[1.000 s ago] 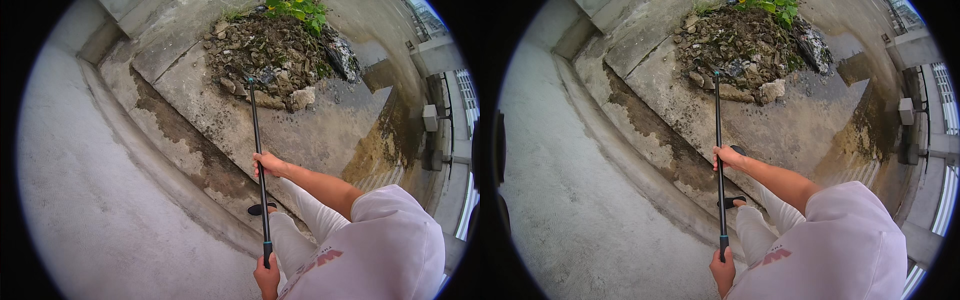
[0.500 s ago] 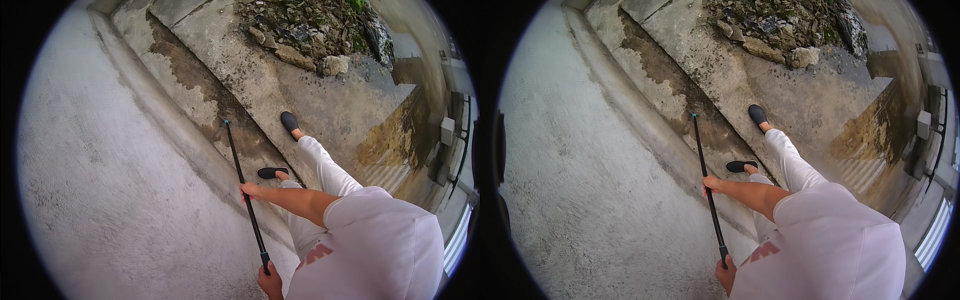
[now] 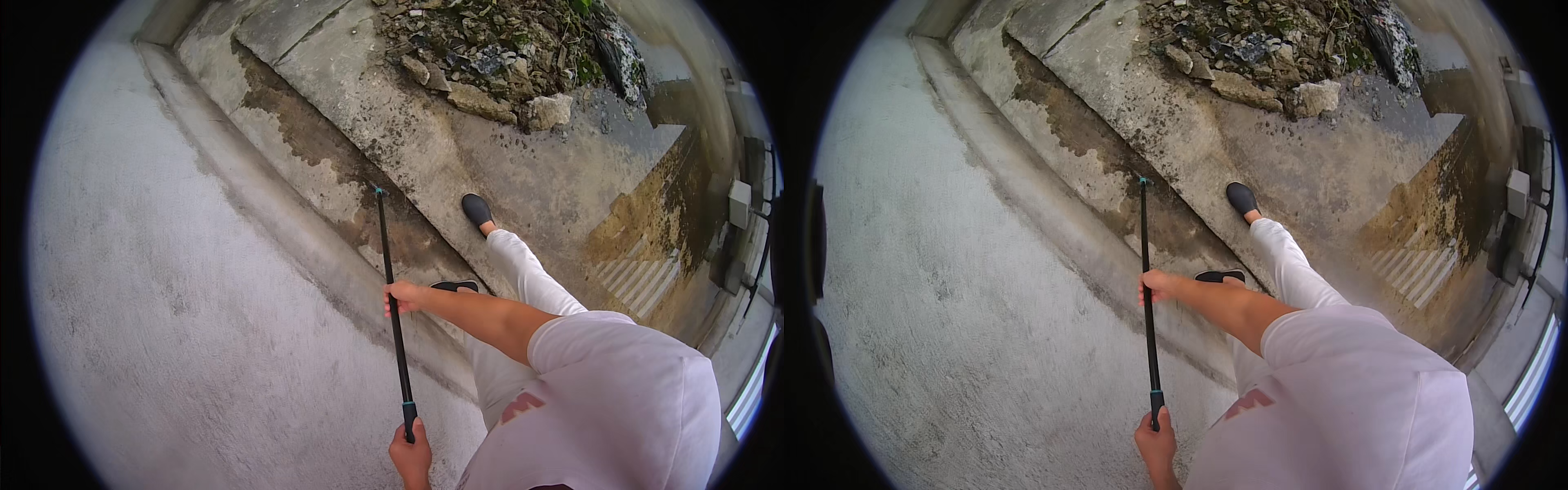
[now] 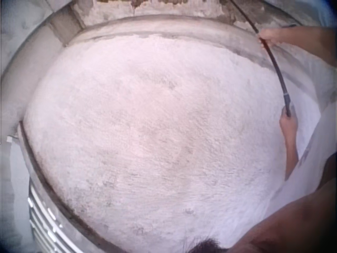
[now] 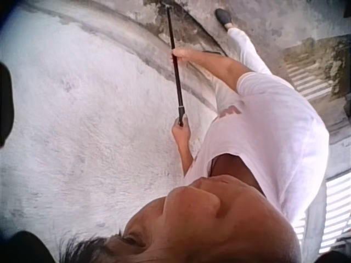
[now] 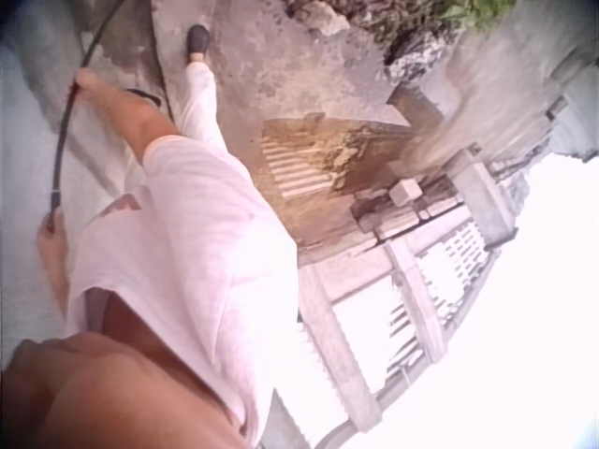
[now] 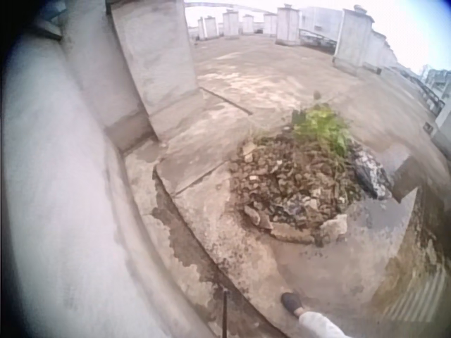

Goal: The person uses a long-handled scraper to remove weeds and debris from cracks and crevices on a concrete rooftop. They pull out plants by hand and scrape along seams and edges, moving around the area to clear multiple spots.

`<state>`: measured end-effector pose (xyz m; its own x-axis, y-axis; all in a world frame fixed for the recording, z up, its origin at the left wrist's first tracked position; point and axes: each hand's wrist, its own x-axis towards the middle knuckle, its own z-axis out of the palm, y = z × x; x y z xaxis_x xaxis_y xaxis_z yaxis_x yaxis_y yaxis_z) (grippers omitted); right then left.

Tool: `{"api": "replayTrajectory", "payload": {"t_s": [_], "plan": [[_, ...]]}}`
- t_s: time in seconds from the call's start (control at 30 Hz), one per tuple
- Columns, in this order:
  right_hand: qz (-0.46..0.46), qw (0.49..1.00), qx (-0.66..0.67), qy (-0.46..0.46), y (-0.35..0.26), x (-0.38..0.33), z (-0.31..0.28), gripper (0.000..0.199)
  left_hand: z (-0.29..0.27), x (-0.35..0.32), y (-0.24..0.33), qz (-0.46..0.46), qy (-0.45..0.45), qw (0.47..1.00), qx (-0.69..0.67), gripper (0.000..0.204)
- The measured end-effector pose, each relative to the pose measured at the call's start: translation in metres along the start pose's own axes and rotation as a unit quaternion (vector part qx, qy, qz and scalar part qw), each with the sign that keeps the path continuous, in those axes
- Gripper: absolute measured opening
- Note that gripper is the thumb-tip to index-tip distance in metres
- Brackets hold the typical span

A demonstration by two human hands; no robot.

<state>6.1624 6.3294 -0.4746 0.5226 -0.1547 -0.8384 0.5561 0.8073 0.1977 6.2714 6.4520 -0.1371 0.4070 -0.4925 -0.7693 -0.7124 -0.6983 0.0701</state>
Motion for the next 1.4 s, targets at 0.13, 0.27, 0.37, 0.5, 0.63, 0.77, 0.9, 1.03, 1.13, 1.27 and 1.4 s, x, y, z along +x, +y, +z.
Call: {"api": "replayTrajectory", "payload": {"t_s": [0.13, 0.27, 0.37, 0.5, 0.63, 0.77, 0.9, 1.03, 1.13, 1.27, 1.4], "plan": [[0.005, 0.999, -0.006, 0.046, 0.012, 0.009, 0.001, 0.013, 0.006, 0.016, -0.033, -0.072, -0.044, 0.993, -0.087, 0.033], [0.026, 0.998, -0.027, 0.051, 0.021, 0.024, 0.0, 0.012, 0.004, 0.022, -0.046, -0.1, -0.053, 0.981, -0.16, 0.027], [0.024, 0.998, -0.024, 0.045, 0.022, 0.032, 0.001, 0.013, -0.004, 0.035, -0.057, -0.076, -0.049, 0.988, -0.127, 0.027], [-0.041, 0.998, -0.008, 0.052, 0.024, 0.01, -0.001, 0.014, 0.0, 0.034, -0.068, -0.065, -0.082, 0.981, -0.161, 0.027], [-0.131, 0.989, -0.02, 0.064, 0.016, -0.073, 0.002, 0.02, 0.0, -0.005, -0.082, -0.028, -0.088, 0.975, -0.203, 0.025], [-0.268, 0.958, -0.054, 0.082, -0.087, -0.187, -0.027, 0.021, 0.031, 0.0, -0.023, 0.135, -0.095, 0.968, -0.188, 0.025], [-0.247, 0.963, -0.063, 0.084, -0.087, -0.188, -0.058, 0.026, 0.052, -0.012, -0.011, 0.113, -0.124, 0.963, -0.211, 0.027], [-0.109, 0.989, -0.073, 0.072, 0.033, -0.129, -0.036, 0.029, 0.044, -0.059, -0.109, 0.12, -0.084, 0.982, -0.122, 0.034], [-0.029, 0.996, -0.058, 0.065, 0.115, -0.074, -0.062, 0.023, 0.04, -0.073, -0.124, 0.057, -0.153, 0.982, -0.097, 0.037], [0.044, 0.988, -0.077, 0.129, 0.178, -0.028, -0.078, 0.017, 0.048, -0.106, -0.158, -0.089, -0.176, 0.973, -0.123, 0.039], [0.127, 0.945, -0.222, 0.202, 0.191, -0.009, -0.114, 0.018, 0.151, -0.1, -0.237, -0.192, -0.156, 0.927, -0.282, 0.037]]}}
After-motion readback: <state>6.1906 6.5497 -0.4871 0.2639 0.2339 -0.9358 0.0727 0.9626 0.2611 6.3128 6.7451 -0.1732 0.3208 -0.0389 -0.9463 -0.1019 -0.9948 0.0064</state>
